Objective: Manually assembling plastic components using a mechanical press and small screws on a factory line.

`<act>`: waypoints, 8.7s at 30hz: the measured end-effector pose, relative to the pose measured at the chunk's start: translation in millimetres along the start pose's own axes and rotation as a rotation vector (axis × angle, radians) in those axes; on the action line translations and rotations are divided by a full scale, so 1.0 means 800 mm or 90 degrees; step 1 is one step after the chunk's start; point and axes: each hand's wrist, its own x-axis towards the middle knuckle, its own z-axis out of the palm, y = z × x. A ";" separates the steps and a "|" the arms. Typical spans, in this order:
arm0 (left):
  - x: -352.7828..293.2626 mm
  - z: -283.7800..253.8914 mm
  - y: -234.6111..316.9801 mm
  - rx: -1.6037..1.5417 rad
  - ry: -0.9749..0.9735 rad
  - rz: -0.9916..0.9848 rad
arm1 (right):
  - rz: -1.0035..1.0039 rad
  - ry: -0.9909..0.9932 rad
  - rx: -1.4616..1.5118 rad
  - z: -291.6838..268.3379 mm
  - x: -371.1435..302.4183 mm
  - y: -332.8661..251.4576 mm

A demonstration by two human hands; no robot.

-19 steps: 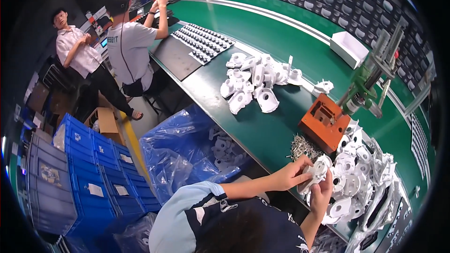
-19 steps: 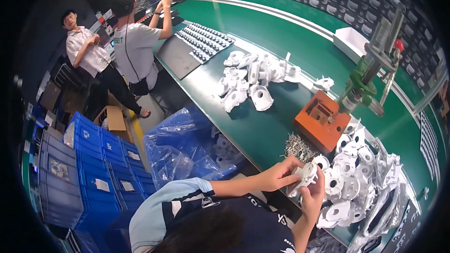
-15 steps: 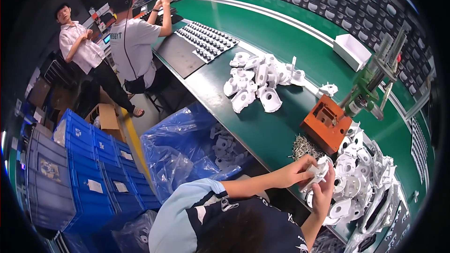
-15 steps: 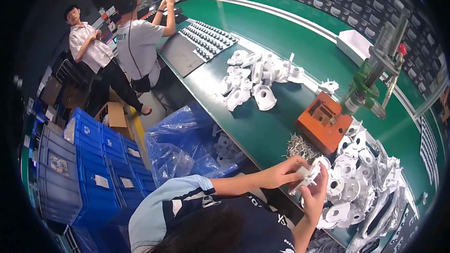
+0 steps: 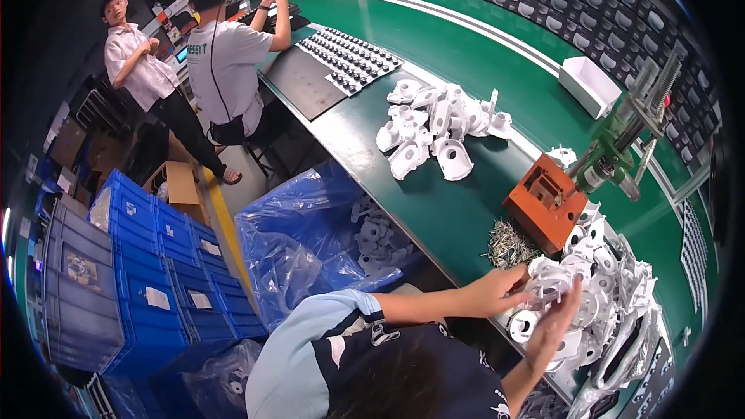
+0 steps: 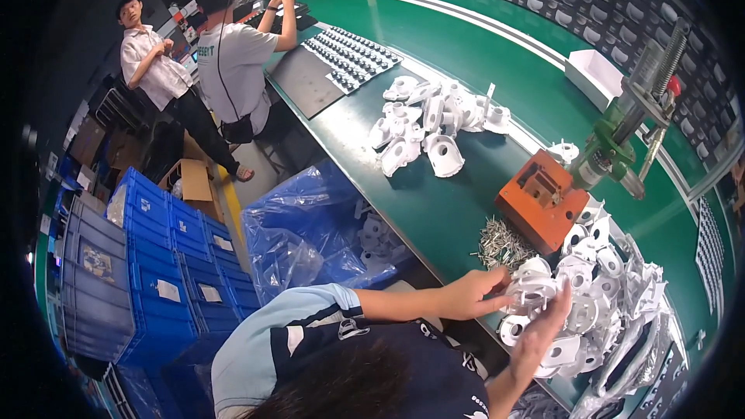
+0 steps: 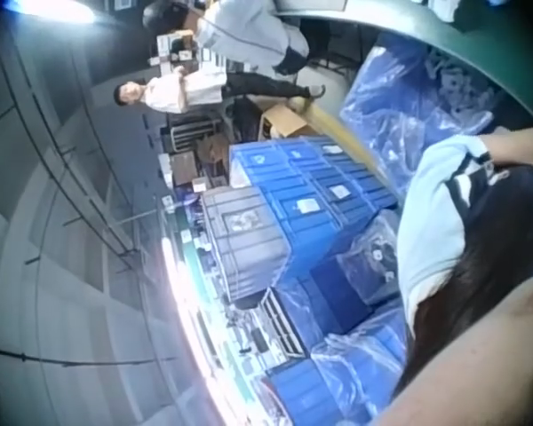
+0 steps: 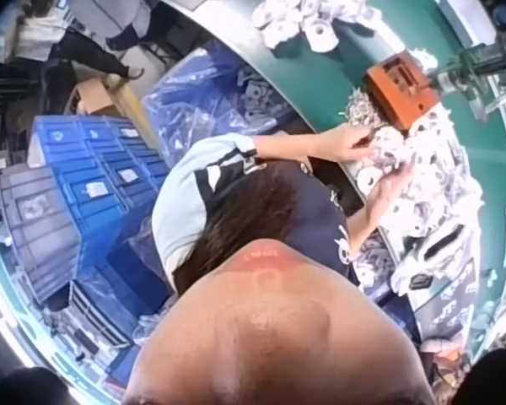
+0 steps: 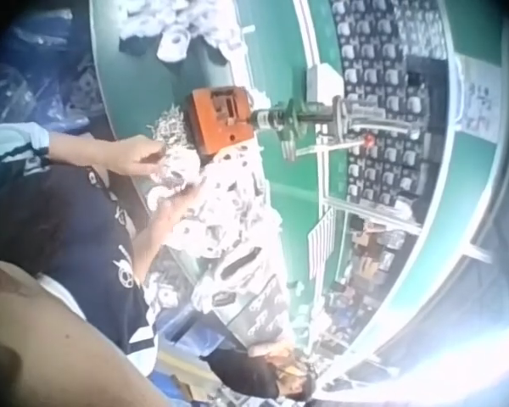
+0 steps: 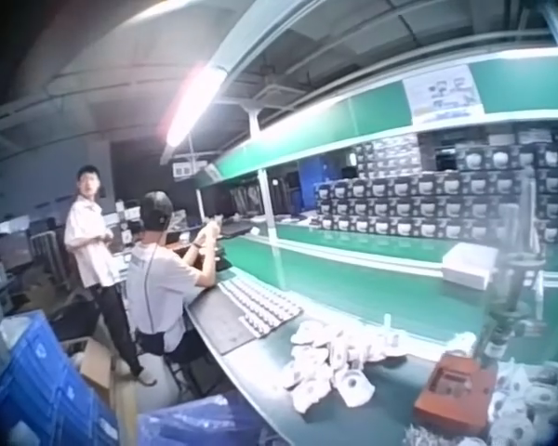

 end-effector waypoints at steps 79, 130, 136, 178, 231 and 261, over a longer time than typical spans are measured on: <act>0.193 -0.095 -0.072 0.611 0.075 0.364 | 0.023 -0.102 -0.595 -0.122 0.199 -0.004; 0.200 -0.088 -0.084 0.555 0.154 0.456 | -0.216 -0.464 -0.795 0.051 0.133 0.104; 0.200 -0.090 -0.087 0.572 0.161 0.460 | 0.089 -0.355 -0.417 0.019 0.171 0.047; 0.200 -0.086 -0.081 0.568 0.159 0.452 | 0.262 -0.311 -0.363 -0.031 0.281 0.116; 0.282 -0.141 -0.137 0.387 -0.106 0.105 | 0.143 -0.040 0.144 -0.113 0.372 -0.031; 0.230 -0.201 -0.046 0.757 0.105 0.062 | 0.392 0.010 -1.086 -0.224 0.239 0.037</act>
